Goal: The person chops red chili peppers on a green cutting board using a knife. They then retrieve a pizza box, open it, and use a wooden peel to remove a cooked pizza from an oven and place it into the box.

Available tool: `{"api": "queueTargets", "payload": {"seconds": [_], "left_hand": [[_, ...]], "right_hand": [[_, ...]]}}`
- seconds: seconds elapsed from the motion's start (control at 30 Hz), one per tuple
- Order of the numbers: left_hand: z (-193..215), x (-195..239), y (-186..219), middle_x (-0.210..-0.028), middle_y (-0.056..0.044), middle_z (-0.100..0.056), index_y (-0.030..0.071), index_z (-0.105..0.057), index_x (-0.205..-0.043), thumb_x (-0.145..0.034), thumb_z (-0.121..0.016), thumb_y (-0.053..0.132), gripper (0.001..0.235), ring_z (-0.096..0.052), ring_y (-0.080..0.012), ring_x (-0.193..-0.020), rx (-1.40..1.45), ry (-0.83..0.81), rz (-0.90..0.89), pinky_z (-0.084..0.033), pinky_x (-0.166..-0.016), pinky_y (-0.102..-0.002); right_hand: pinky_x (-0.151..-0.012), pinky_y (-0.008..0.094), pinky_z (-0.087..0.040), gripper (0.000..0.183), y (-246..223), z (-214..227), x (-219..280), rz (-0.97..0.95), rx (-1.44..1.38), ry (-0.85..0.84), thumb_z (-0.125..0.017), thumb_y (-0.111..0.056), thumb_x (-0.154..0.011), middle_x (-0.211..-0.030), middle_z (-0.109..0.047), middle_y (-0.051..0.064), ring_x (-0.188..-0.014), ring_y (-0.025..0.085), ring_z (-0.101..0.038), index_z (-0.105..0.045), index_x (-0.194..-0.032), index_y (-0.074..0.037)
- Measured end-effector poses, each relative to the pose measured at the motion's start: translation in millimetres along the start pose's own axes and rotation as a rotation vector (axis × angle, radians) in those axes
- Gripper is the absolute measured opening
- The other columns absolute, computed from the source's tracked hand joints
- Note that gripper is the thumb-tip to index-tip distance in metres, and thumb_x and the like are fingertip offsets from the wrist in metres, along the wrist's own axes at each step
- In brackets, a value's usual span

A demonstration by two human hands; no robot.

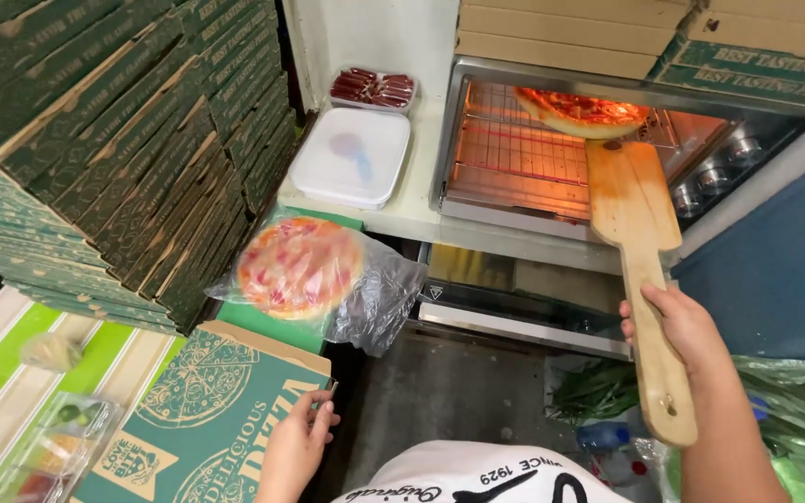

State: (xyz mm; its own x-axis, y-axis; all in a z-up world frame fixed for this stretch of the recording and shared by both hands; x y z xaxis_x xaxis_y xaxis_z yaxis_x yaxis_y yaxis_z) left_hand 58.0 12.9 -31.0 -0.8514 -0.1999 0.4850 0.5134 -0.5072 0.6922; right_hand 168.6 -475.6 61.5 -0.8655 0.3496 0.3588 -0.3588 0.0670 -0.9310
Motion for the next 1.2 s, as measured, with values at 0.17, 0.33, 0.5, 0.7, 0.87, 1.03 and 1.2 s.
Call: {"api": "queueTargets", "payload": {"seconds": [0.17, 0.33, 0.5, 0.7, 0.87, 1.03, 1.2], "left_hand": [[4, -3, 4, -0.09, 0.006, -0.076, 0.025, -0.057, -0.111, -0.09, -0.04, 0.037, 0.03, -0.074, -0.0102, -0.072, -0.023, 0.001, 0.018, -0.051, -0.068, -0.025], [5, -13, -3, -0.086, 0.008, -0.075, 0.027, -0.058, -0.108, -0.089, -0.042, 0.036, 0.027, -0.075, -0.0092, -0.069, 0.019, 0.061, 0.022, -0.05, -0.066, -0.023], [-4, -18, -1, -0.088, 0.009, -0.076, 0.027, -0.056, -0.108, -0.089, -0.041, 0.037, 0.027, -0.075, -0.0087, -0.072, -0.048, 0.04, 0.029, -0.051, -0.065, -0.024], [-18, -31, -16, -0.092, 0.004, -0.078, 0.025, -0.057, -0.111, -0.09, -0.041, 0.039, 0.03, -0.073, -0.012, -0.073, 0.024, -0.021, 0.147, -0.053, -0.073, -0.024], [-40, -37, -11, -0.083, 0.012, -0.079, 0.033, -0.061, -0.107, -0.087, -0.044, 0.046, 0.029, -0.073, -0.003, -0.071, 0.015, 0.054, 0.27, -0.055, -0.07, -0.015], [-47, -38, -12, -0.083, 0.011, -0.078, 0.032, -0.062, -0.106, -0.087, -0.046, 0.046, 0.029, -0.072, -0.0031, -0.07, 0.05, 0.08, 0.306, -0.053, -0.071, -0.015], [-68, -24, -28, -0.084, 0.011, -0.078, 0.03, -0.065, -0.106, -0.085, -0.05, 0.045, 0.03, -0.07, -0.0034, -0.07, 0.072, 0.016, 0.348, -0.049, -0.072, -0.014]], "right_hand": [[-0.051, 0.037, -0.04, 0.022, -4, 9, -6, -0.003, 0.022, -0.036, -0.046, -0.024, -0.098, -0.081, -0.054, 0.016, -0.058, 0.025, -0.048, -0.044, -0.108, -0.005], [-0.054, 0.038, -0.04, 0.023, -16, 14, -8, 0.004, 0.041, -0.06, -0.045, -0.022, -0.099, -0.083, -0.053, 0.018, -0.06, 0.027, -0.047, -0.043, -0.109, -0.001], [-0.05, 0.034, -0.04, 0.025, -10, 12, -41, 0.024, 0.018, -0.089, -0.046, -0.024, -0.098, -0.08, -0.054, 0.014, -0.056, 0.023, -0.048, -0.046, -0.113, -0.004], [-0.05, 0.035, -0.045, 0.026, -8, -16, -138, 0.017, -0.048, -0.154, -0.05, -0.028, -0.093, -0.078, -0.058, 0.012, -0.057, 0.024, -0.053, -0.053, -0.102, -0.004], [-0.065, 0.041, -0.053, 0.046, -61, -66, -281, 0.159, 0.09, 0.027, -0.069, -0.042, -0.081, -0.089, -0.066, 0.016, -0.077, 0.027, -0.063, -0.063, -0.099, -0.001], [-0.104, 0.039, -0.034, 0.059, -103, -91, -214, 0.34, 0.486, 0.189, -0.07, -0.051, -0.081, -0.117, -0.059, 0.018, -0.118, 0.032, -0.048, -0.063, -0.111, -0.002], [-0.043, 0.036, -0.046, 0.028, -56, -66, -262, 0.145, -0.076, -0.038, -0.059, -0.023, -0.089, -0.07, -0.06, 0.013, -0.05, 0.022, -0.054, -0.046, -0.109, -0.009]]}}
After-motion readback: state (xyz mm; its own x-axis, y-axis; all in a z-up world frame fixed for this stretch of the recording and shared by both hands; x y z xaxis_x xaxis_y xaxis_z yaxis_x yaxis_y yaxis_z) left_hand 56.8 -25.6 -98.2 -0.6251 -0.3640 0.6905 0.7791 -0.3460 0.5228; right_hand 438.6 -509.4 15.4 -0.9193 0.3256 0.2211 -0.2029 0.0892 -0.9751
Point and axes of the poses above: each hand's wrist, its own x-axis away from the middle knuckle, its own z-axis out of the back of the hand, y = z × x, the point moved 7 cm from there along -x, towards the middle knuckle
